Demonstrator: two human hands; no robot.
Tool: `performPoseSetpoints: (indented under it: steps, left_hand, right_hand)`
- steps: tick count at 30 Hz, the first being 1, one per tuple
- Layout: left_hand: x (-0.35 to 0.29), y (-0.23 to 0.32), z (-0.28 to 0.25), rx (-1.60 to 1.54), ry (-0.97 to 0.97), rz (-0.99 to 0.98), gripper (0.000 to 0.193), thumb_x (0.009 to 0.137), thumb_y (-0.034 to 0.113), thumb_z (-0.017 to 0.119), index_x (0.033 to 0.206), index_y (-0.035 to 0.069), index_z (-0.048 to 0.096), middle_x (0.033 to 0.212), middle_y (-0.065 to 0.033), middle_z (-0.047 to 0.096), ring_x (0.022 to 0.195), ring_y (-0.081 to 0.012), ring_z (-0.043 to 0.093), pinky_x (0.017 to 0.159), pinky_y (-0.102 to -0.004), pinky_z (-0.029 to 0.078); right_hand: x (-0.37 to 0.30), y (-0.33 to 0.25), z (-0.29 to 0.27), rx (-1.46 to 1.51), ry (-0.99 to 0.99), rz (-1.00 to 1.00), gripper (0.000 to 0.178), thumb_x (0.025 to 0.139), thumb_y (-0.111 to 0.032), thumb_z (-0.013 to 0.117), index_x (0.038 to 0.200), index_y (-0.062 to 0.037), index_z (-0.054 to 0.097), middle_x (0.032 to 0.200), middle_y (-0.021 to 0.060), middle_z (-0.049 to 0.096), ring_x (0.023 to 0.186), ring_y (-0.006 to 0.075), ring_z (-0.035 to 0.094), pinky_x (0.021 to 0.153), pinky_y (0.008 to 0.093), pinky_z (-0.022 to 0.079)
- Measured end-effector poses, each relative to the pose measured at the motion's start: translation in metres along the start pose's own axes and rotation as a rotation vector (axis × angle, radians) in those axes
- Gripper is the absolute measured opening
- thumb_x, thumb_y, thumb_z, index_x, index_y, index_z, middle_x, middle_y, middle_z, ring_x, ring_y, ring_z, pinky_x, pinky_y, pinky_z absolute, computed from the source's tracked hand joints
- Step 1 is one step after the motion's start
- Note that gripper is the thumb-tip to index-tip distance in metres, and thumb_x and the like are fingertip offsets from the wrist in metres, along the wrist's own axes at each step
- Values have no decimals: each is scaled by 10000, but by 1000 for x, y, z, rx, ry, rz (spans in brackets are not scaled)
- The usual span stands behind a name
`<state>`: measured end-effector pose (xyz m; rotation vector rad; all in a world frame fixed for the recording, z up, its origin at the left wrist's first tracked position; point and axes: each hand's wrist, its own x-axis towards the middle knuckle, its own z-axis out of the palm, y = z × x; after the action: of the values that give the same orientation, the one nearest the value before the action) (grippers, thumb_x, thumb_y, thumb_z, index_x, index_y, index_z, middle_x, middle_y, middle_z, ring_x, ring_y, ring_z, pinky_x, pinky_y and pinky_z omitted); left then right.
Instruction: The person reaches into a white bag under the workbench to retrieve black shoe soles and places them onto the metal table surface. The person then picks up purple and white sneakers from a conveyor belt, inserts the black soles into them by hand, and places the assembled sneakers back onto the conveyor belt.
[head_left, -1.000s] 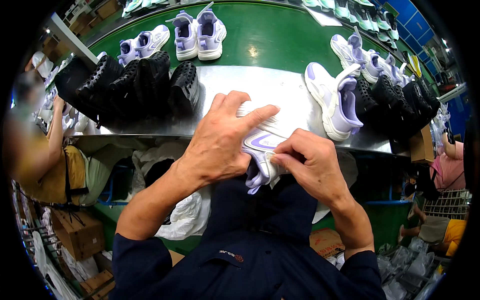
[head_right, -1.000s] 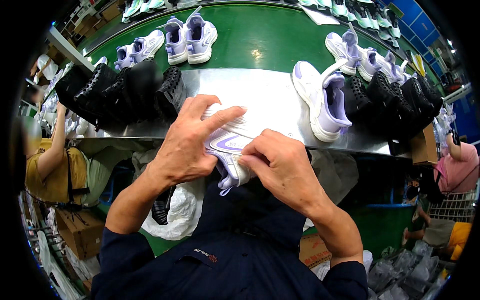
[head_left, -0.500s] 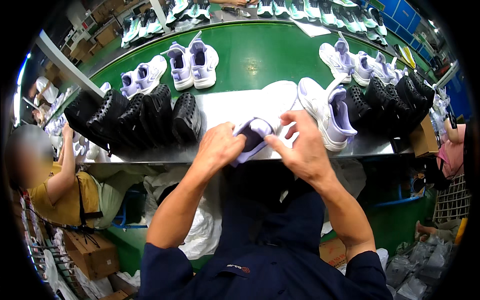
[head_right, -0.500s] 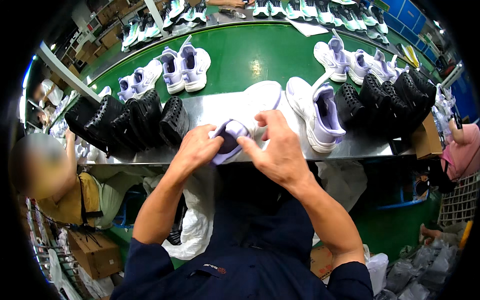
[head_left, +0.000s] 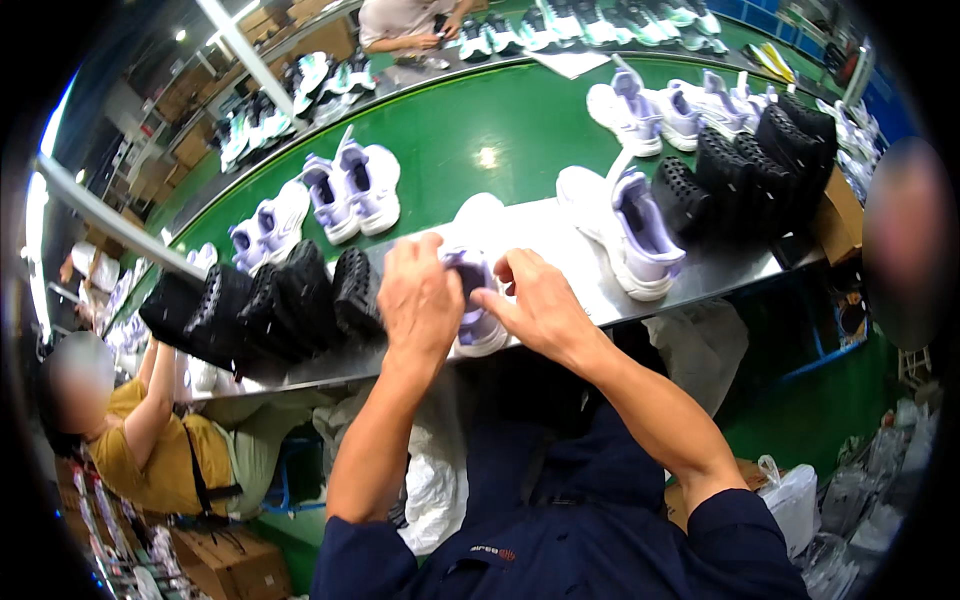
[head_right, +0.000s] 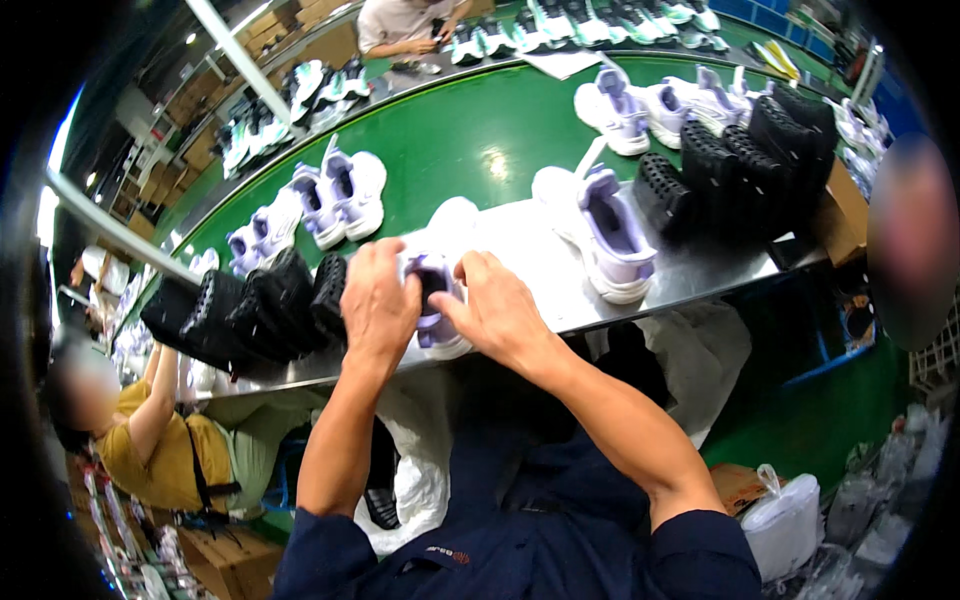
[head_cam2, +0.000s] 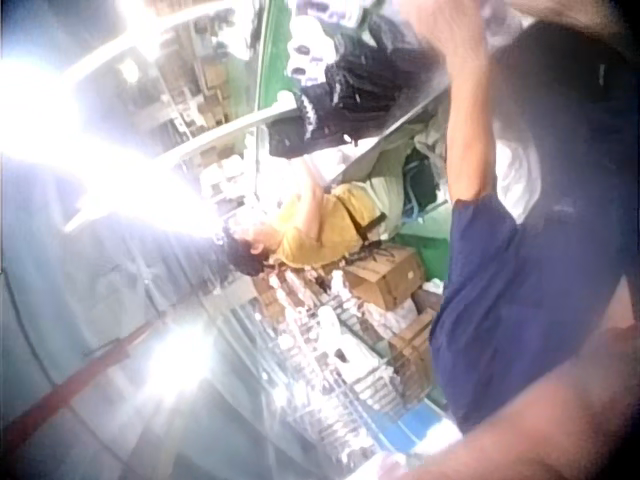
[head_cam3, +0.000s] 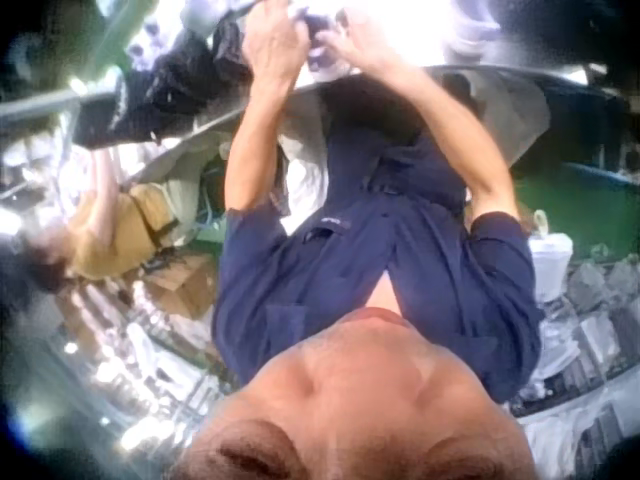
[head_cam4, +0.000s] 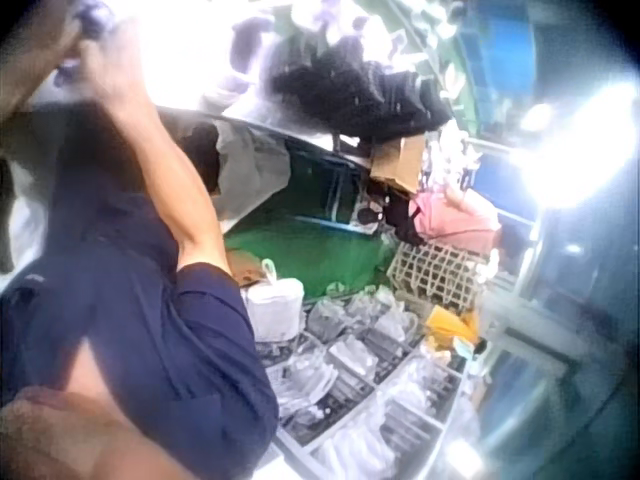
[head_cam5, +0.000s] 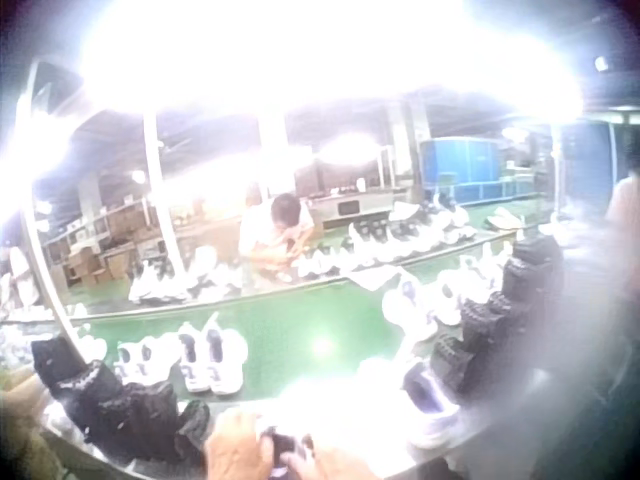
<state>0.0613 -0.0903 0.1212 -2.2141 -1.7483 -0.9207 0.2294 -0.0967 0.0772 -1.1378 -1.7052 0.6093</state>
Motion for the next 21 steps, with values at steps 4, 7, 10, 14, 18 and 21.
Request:
performPoseSetpoints:
  steps: [4,7,10,14,18,21]
  left_hand:
    - [-21,37,-29,-193,-11,43,262,835,26,675,1089,9,617,950,-186,633,946,-364,633,816,-433,518]
    - [-24,95,5,-340,-102,132,308,861,78,700,1140,-29,627,951,-204,661,943,-367,654,845,-444,520]
    - [2,108,63,-339,-139,-110,471,883,270,738,1203,-52,614,1053,-243,674,1002,-403,644,883,-447,512]
    - [36,105,85,-514,-416,-295,339,876,260,702,1091,-2,705,941,-228,714,926,-399,690,850,-473,533]
    - [37,98,96,-491,-267,-235,224,862,182,668,915,-20,750,847,-220,730,853,-392,710,829,-468,542]
    - [39,98,102,-439,-190,-180,188,863,135,675,936,-23,746,838,-217,727,827,-374,711,794,-451,545]
  right_hand:
    - [10,-1,-115,-500,403,-7,357,862,-247,719,1105,3,639,1020,202,663,947,408,646,859,483,512]
    - [28,61,-163,-406,182,514,439,810,-273,712,1102,45,630,1077,255,684,1011,424,663,905,455,519]
    - [14,54,-128,-368,68,509,491,788,-287,718,1105,74,615,1063,288,689,1057,440,661,941,473,518]
    - [21,54,-125,-345,174,115,383,783,-198,685,1086,30,630,1079,241,671,1032,409,635,915,491,503]
    - [33,73,-129,-160,27,-39,278,778,-105,620,1045,-32,653,1031,159,673,1007,359,598,903,442,504]
    - [27,75,-128,-286,-23,-242,252,748,-57,615,999,-51,634,1022,120,659,1012,350,589,879,436,513]
